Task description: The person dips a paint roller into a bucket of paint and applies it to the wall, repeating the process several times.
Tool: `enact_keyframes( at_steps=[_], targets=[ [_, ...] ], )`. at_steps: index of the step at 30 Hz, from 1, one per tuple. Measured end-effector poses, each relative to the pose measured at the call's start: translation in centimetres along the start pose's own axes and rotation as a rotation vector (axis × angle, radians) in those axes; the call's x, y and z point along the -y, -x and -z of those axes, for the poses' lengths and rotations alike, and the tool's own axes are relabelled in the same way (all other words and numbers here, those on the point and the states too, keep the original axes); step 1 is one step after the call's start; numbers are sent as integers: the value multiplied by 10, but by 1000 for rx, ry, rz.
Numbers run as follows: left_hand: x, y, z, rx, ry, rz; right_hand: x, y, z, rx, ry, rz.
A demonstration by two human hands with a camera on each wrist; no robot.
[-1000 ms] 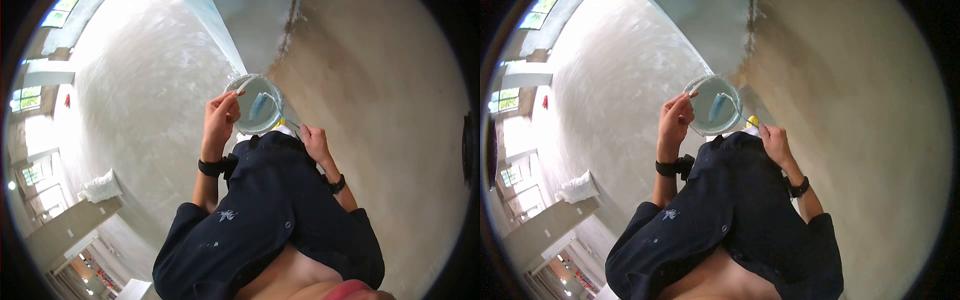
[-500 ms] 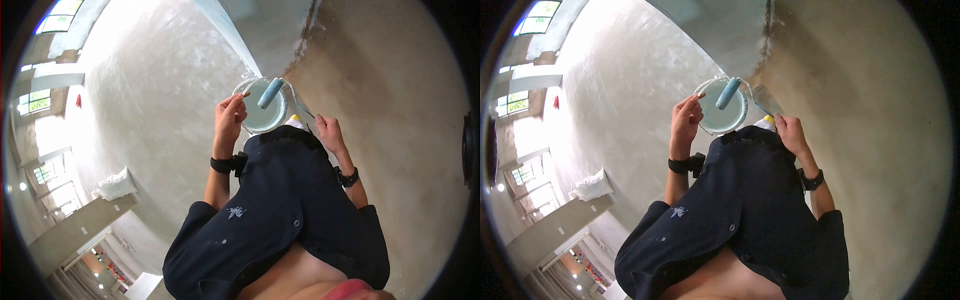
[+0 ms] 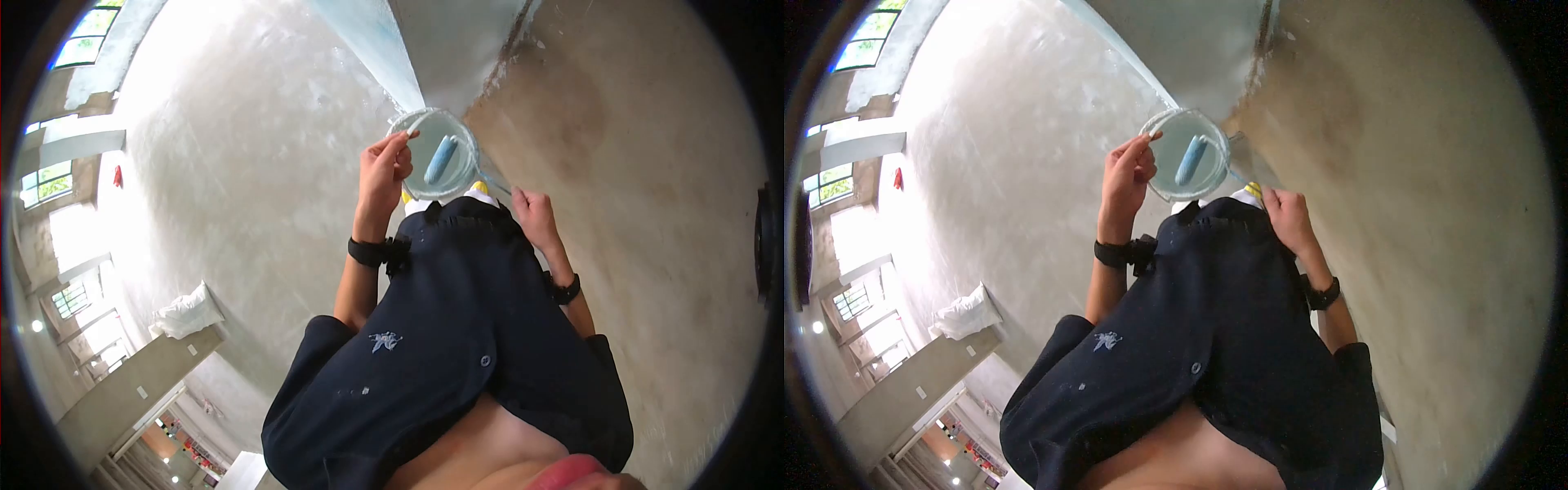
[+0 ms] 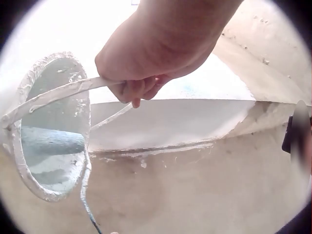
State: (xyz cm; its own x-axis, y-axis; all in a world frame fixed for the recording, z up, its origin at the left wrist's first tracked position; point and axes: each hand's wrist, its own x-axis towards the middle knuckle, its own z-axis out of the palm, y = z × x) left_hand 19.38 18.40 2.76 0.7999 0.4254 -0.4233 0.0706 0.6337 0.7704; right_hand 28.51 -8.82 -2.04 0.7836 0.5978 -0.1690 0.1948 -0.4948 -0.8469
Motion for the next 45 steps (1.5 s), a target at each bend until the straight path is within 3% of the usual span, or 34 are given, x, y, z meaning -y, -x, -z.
enact_keyframes(
  at_steps=[3, 5, 7, 10, 12, 15, 19, 21, 29, 31, 33, 34, 37, 38, 39, 41, 42, 44, 45],
  targets=[
    [4, -9, 7, -31, -23, -14, 2, 0, 7, -19, -134, -89],
    [8, -13, 14, -71, -5, 12, 21, -2, 21, -5, -521, -321],
    [13, -15, 23, -85, 2, 12, 29, -9, 26, -76, -542, -328],
    [14, -17, 29, -127, 0, 4, 5, -39, 37, -173, -352, -282],
    [17, -17, 27, -158, -10, -1, -41, -70, 32, -248, 69, -190],
    [9, -2, 48, -225, -11, -25, -51, -101, 6, -273, 318, -200],
    [0, 19, 63, -300, -7, -62, -82, -146, -37, -317, 396, -258],
    [-1, 28, 64, -391, 3, -57, -96, -168, -57, -292, 391, -388],
    [9, 74, 80, -541, 61, -18, -135, -237, -121, -235, 252, -476],
    [11, 80, 79, -574, 26, -17, -161, -257, -134, -216, 252, -462],
    [18, 91, 84, -604, 40, 9, -196, -274, -140, -114, 448, -273],
    [18, 94, 82, -628, 34, 24, -226, -290, -156, -198, 193, -476],
    [22, 100, 84, -658, 43, 33, -295, -314, -184, -105, 232, -394],
    [23, 97, 83, -664, 43, 40, -319, -327, -192, -23, 419, -340],
    [23, 95, 83, -672, 45, 43, -307, -311, -162, -17, 420, -345],
    [24, 94, 84, -681, 48, 54, -215, -307, -137, -200, -5, -620],
    [24, 97, 85, -693, 48, 60, -220, -300, -134, -204, -2, -625],
    [26, 93, 88, -695, 51, 69, -242, -296, -126, -170, 153, -402],
    [26, 96, 88, -688, 59, 64, -227, -286, -112, -180, 156, -405]
  ],
)
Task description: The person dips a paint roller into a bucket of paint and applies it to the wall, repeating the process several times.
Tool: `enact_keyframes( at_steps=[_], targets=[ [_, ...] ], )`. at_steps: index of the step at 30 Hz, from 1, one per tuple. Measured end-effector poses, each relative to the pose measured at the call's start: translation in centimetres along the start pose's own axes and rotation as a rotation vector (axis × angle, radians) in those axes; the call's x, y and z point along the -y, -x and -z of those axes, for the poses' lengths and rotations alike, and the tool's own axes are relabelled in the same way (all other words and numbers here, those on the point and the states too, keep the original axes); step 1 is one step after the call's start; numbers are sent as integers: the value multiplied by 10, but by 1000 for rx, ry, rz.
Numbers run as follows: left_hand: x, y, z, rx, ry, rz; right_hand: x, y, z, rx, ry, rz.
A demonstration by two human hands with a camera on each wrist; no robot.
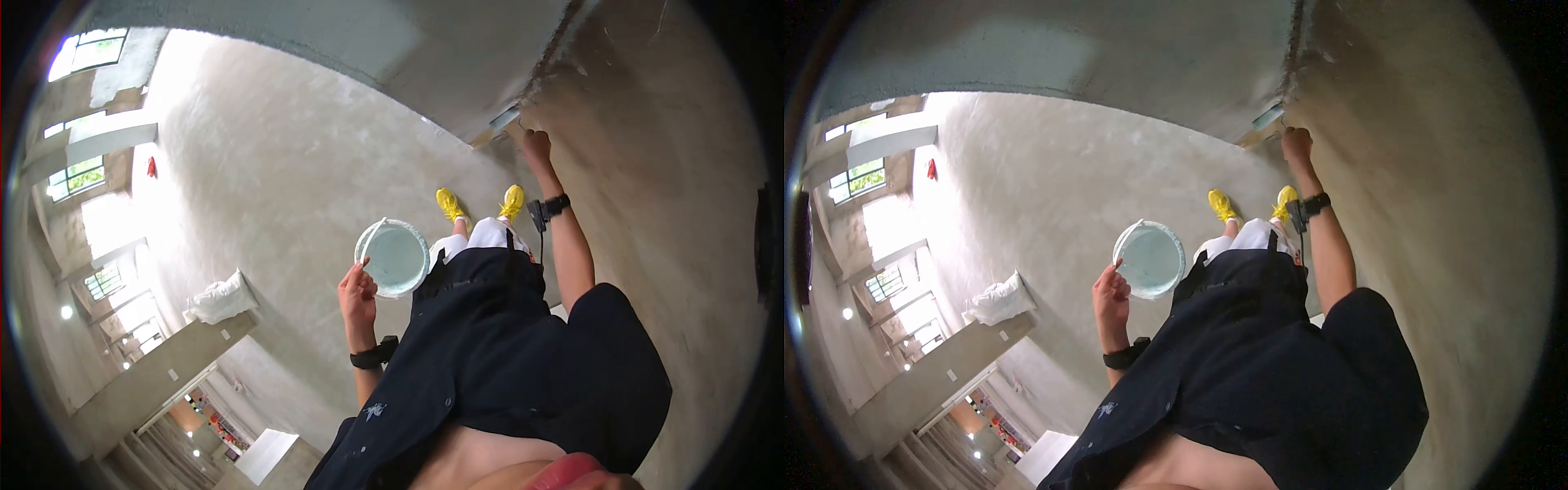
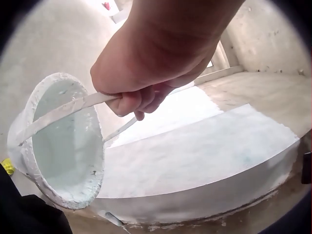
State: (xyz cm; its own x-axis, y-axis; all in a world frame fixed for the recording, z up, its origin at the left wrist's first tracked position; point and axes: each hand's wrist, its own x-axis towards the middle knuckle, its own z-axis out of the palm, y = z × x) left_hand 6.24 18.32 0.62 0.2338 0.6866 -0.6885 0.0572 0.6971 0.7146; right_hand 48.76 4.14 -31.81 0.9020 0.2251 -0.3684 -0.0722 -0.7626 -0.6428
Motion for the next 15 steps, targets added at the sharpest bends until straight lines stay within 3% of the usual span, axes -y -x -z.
enact_keyframes(
  at_steps=[3, 5, 9, 11, 12, 14, 15],
  targets=[
    [-3, -2, 1, 10, 2, 1, 48, 52, 65, -112, 11, 11],
    [-6, -3, -2, 17, -6, -2, 60, 67, 87, -17, -16, 36],
    [-14, 2, -7, 44, -32, -29, 49, 45, 62, -104, 6, 90],
    [-13, 2, -4, 49, -37, -41, 42, 21, 41, 155, 355, 193],
    [-13, 1, -2, 72, -51, -34, 46, 17, 34, 152, 349, 189],
    [-17, 1, -2, 98, -69, -33, 61, 10, 20, 117, -306, -388],
    [-17, 2, -1, 94, -79, -25, 47, -6, -2, 117, -311, -390]
  ],
)
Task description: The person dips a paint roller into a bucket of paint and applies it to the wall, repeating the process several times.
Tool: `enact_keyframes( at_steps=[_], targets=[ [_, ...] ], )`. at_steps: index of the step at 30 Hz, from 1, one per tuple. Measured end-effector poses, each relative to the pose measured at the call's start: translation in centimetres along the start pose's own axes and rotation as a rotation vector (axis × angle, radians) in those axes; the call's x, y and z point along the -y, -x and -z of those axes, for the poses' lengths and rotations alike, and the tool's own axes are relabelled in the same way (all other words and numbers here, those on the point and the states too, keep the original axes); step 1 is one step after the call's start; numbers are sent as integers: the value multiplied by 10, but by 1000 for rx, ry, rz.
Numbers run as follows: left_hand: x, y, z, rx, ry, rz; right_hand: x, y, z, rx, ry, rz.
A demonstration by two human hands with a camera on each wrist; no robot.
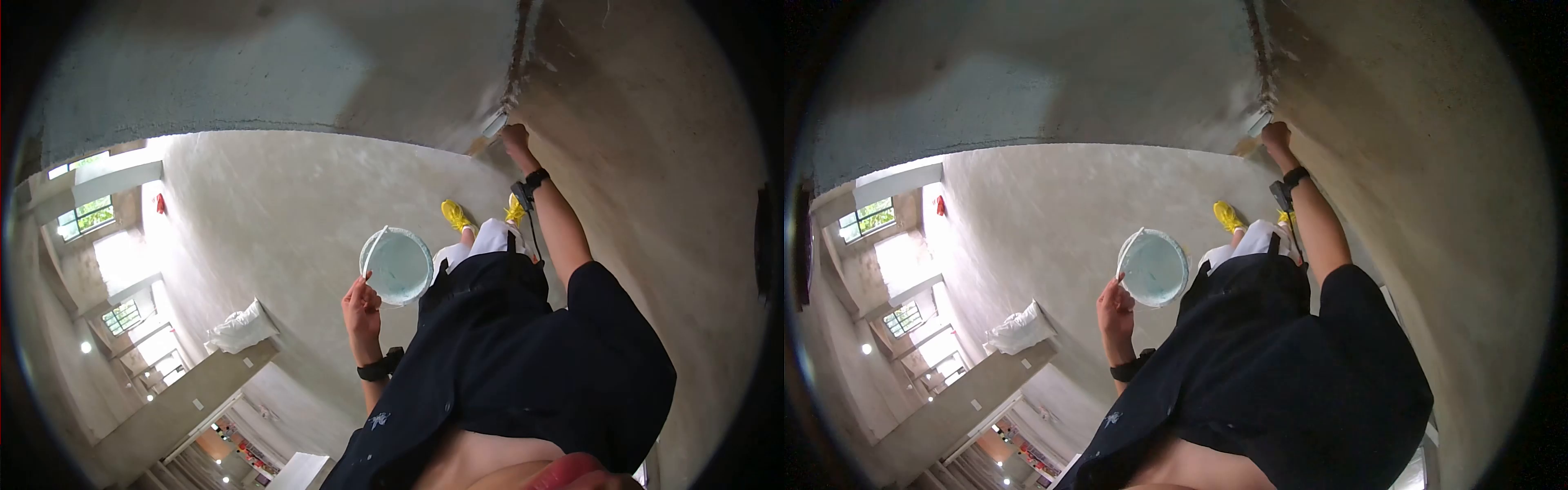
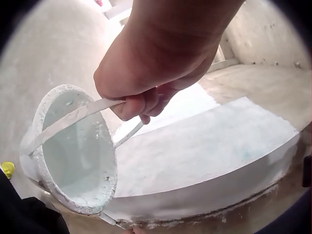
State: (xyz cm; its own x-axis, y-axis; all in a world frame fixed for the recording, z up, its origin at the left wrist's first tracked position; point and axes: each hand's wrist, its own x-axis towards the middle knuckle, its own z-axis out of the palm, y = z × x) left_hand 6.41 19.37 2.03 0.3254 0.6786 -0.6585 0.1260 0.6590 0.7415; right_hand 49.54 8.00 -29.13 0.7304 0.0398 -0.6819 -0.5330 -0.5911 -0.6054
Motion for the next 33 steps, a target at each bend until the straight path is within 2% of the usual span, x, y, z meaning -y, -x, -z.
enact_keyframes(
  at_steps=[2, 3, 5, 7, 12, 13, 15, 16, 18, 19, 21, 22, 23, 24, 25, 26, 27, 29, 32, 33],
  targets=[
    [0, -2, -1, -2, -11, 9, -40, -56, -36, 13, 656, 436],
    [1, -2, 1, 4, -8, 5, -46, -54, -43, 15, 657, 432],
    [0, -6, 1, 19, -10, 1, -45, -42, -60, -341, 707, 452],
    [0, -9, 1, -1, -11, 14, -47, -16, -49, -310, 650, 508],
    [2, -11, 6, 17, -15, 17, -93, 11, -48, 512, -1246, -367],
    [1, -12, 6, -6, -20, 29, -91, 21, -45, 509, -1264, -364],
    [0, -14, 8, 18, -49, 30, -89, 37, -37, 644, -1456, -426],
    [-1, -14, 8, 29, -51, 33, -86, 42, -35, 635, -1478, -427],
    [-5, -18, 9, 56, -79, 40, -82, 46, -34, 785, -1522, -359],
    [-7, -21, 12, 81, -77, 43, -75, 56, -33, 771, -1550, -353],
    [-10, -25, 15, 121, -98, 51, -58, 79, -30, 683, -1254, -207],
    [-12, -26, 15, 146, -67, 58, -66, 77, -38, 670, -1123, -98],
    [-14, -28, 15, 170, -32, 65, -72, 79, -52, 659, -1145, -94],
    [-17, -28, 14, 178, -35, 74, -79, 83, -67, 149, -564, 328],
    [-19, -28, 11, 190, -52, 72, -77, 93, -72, -358, 67, 672],
    [-21, -28, 10, 182, -62, 75, -79, 104, -72, -292, 150, 648],
    [-23, -29, 8, 174, -67, 75, -78, 125, -68, -238, 7, 667],
    [-26, -30, 8, 183, -89, 73, -86, 148, -85, -124, -124, 536],
    [-28, -31, 5, 183, -107, 76, -76, 138, -85, -224, -75, 589],
    [-29, -32, 4, 175, -116, 74, -74, 116, -84, -231, -143, 540]
  ],
)
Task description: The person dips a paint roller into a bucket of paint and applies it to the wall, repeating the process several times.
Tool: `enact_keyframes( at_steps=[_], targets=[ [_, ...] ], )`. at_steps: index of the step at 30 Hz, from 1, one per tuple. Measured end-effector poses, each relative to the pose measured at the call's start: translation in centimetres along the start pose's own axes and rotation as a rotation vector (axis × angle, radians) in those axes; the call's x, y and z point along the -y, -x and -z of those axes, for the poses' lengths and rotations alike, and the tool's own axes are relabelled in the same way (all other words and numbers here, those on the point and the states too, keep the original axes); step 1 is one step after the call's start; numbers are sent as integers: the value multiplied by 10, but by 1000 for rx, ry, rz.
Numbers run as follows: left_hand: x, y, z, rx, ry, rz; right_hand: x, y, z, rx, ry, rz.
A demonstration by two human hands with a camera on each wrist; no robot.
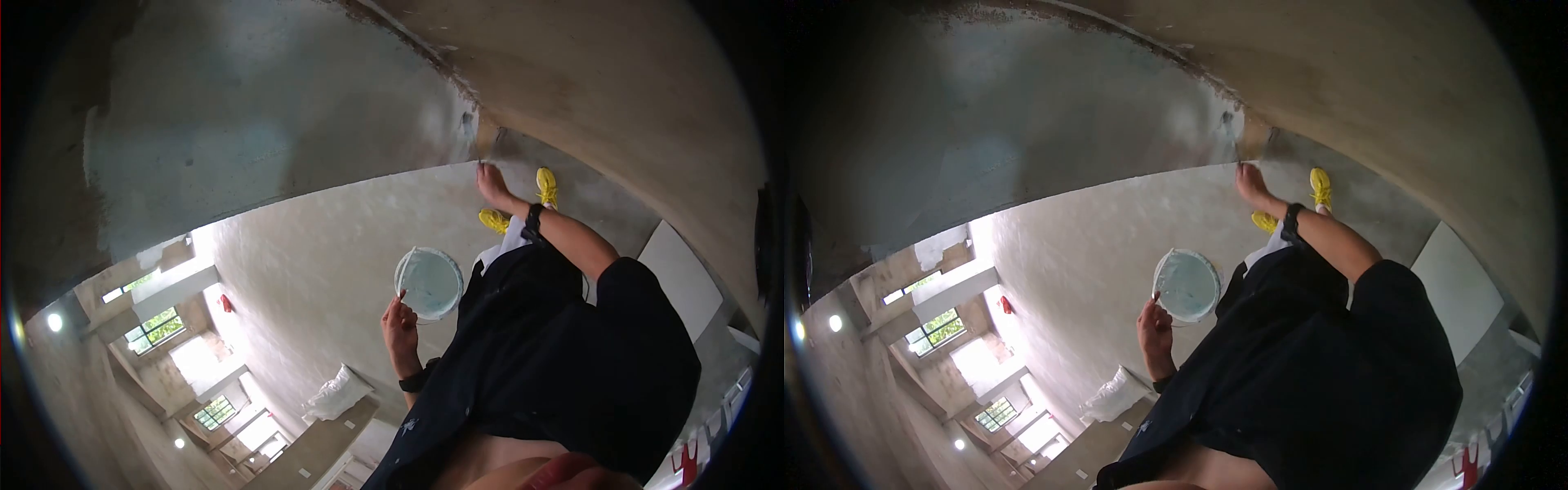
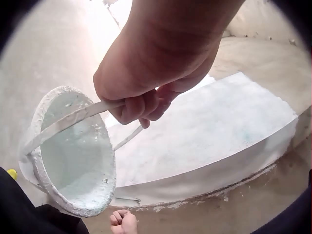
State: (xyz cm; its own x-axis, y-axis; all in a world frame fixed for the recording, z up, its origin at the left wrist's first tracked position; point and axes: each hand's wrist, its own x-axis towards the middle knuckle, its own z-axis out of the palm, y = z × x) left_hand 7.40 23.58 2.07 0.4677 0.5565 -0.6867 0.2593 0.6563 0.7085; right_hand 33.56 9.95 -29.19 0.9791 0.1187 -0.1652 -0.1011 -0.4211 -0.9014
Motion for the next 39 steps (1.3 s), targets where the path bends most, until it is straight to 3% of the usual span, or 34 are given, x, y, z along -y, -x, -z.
enact_keyframes(
  at_steps=[2, 3, 5, 6, 8, 9, 11, 14, 15, 16, 18, 20, 22, 24, 28, 30, 31, 33, 36, 37, 39],
  targets=[
    [-2, -2, 1, 16, -10, -7, -31, -41, -8, -299, 227, 419],
    [-2, -3, 2, 24, -18, -7, -23, -45, -3, -302, 225, 423],
    [-2, -3, 7, 23, -28, -4, 3, -41, 15, 107, -345, -241],
    [-3, -8, 5, 25, -31, -3, 1, -40, 9, 100, -349, -229],
    [-4, -8, 3, 30, -21, 0, -16, -17, -9, 65, -134, 134],
    [-5, -9, 3, 36, -15, 9, -8, -2, -4, 61, -131, 136],
    [-6, -9, 4, 44, -25, 12, 13, 21, 14, 180, -259, -67],
    [-7, -11, 1, 73, -27, 1, -4, -4, 11, 97, -238, -122],
    [-6, -9, 2, 84, -26, -7, -3, -23, 16, 9, -115, 67],
    [-6, -10, 1, 88, -18, -22, -1, -35, 18, -4, -347, -110],
    [-7, -8, 2, 57, -20, -26, -4, -33, 20, 78, -319, -69],
    [-7, -7, -2, 54, -9, -55, -29, -11, -2, -178, 41, 366],
    [-6, -3, -3, 48, 7, -72, 1, 33, 21, 85, -147, 117],
    [-7, -4, -4, 81, -2, -71, 38, 62, 49, 130, -154, 207],
    [-6, -7, -2, 80, 21, -78, 72, 51, 71, 138, -159, 236],
    [-5, -4, -3, 78, 15, -71, 64, 13, 58, -190, 111, 426],
    [-5, -4, -2, 75, 19, -70, 74, 7, 63, -186, 112, 427],
    [-6, -6, -2, 93, 3, -78, 91, 0, 69, 33, -227, 93],
    [-5, -11, 3, 87, 11, -70, 95, 29, 66, -11, -104, 237],
    [-6, -12, 3, 84, 11, -66, 97, 41, 68, 76, -115, 189],
    [-7, -15, 2, 122, 5, -67, 91, 37, 67, 31, -73, 209]
  ],
)
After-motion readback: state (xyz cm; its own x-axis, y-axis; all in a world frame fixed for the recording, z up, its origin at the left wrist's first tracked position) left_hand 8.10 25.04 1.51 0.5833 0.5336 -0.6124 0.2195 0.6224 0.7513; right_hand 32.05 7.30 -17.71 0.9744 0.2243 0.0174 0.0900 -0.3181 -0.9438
